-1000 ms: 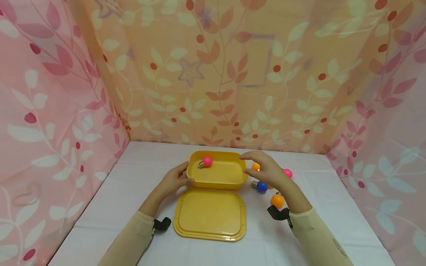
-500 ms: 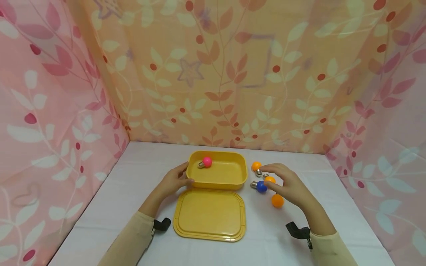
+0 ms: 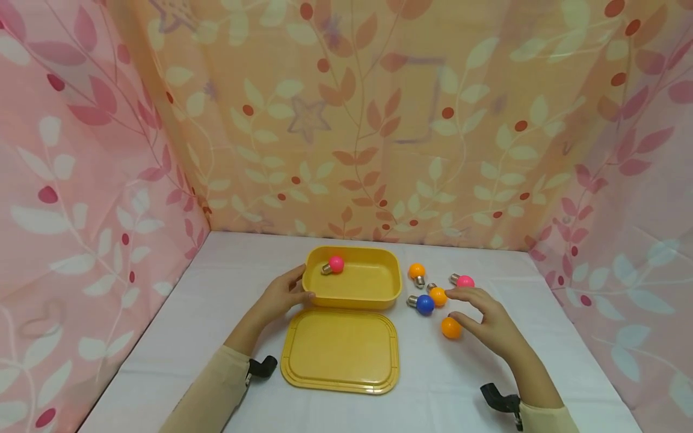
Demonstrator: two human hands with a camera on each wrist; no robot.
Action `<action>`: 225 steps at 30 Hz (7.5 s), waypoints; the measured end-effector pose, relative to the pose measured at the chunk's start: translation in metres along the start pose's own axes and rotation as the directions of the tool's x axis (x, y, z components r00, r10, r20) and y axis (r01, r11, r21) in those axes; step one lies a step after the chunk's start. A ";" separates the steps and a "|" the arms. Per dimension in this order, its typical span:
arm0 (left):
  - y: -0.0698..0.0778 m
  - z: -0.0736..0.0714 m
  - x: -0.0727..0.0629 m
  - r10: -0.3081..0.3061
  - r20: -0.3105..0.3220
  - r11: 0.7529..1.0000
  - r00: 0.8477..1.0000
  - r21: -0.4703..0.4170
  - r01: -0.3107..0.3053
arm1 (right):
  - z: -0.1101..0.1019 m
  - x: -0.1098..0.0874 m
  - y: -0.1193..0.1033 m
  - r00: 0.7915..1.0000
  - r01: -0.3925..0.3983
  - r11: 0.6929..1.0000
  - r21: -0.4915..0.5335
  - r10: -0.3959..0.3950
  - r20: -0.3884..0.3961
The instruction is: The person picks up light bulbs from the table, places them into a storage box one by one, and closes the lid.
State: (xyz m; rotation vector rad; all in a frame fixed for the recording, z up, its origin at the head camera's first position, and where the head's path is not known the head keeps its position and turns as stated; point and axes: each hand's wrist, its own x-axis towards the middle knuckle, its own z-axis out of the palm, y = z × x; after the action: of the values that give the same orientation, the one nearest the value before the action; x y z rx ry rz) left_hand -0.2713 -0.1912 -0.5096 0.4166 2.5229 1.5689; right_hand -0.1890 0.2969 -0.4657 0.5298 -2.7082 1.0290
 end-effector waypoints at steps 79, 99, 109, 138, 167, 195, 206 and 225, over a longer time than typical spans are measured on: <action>-0.001 -0.003 0.000 -0.022 -0.004 1.000 1.000 0.005 0.022 | 0.035 -0.027 0.067 0.974 -0.187 0.976 0.109 0.170 0.151; -0.005 0.000 0.002 -0.029 -0.012 1.000 1.000 0.005 0.029 | 0.031 -0.025 0.062 0.979 -0.188 0.976 0.107 0.177 0.104; -0.003 0.001 0.002 0.032 -0.002 0.999 0.999 0.012 -0.032 | 0.024 -0.020 0.059 0.996 -0.086 0.990 0.114 0.085 0.014; -0.003 -0.001 0.001 0.010 -0.016 1.000 1.000 0.017 -0.010 | -0.001 0.042 -0.003 0.998 -0.013 0.995 0.096 0.007 0.064; -0.002 0.001 -0.001 0.034 -0.007 0.999 0.999 -0.008 -0.034 | -0.002 0.130 -0.068 0.974 0.026 0.995 0.095 -0.046 0.222; -0.005 0.000 -0.003 0.022 -0.013 1.000 1.000 -0.020 -0.022 | 0.043 0.205 -0.089 0.913 0.113 0.992 0.058 -0.127 0.388; -0.005 0.001 0.000 0.012 -0.008 1.000 1.000 -0.024 -0.012 | 0.081 0.218 -0.086 0.883 0.103 0.987 0.120 -0.146 0.446; -0.006 -0.002 0.000 0.027 -0.016 0.999 1.000 -0.030 -0.028 | 0.139 0.235 -0.094 0.828 0.160 0.985 0.067 -0.171 0.534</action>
State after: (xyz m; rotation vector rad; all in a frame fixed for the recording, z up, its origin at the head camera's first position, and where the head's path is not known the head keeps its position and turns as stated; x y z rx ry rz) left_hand -0.2728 -0.1955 -0.5146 0.4394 2.5121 1.6233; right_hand -0.3747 0.0775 -0.4406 1.1998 -3.0414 0.9725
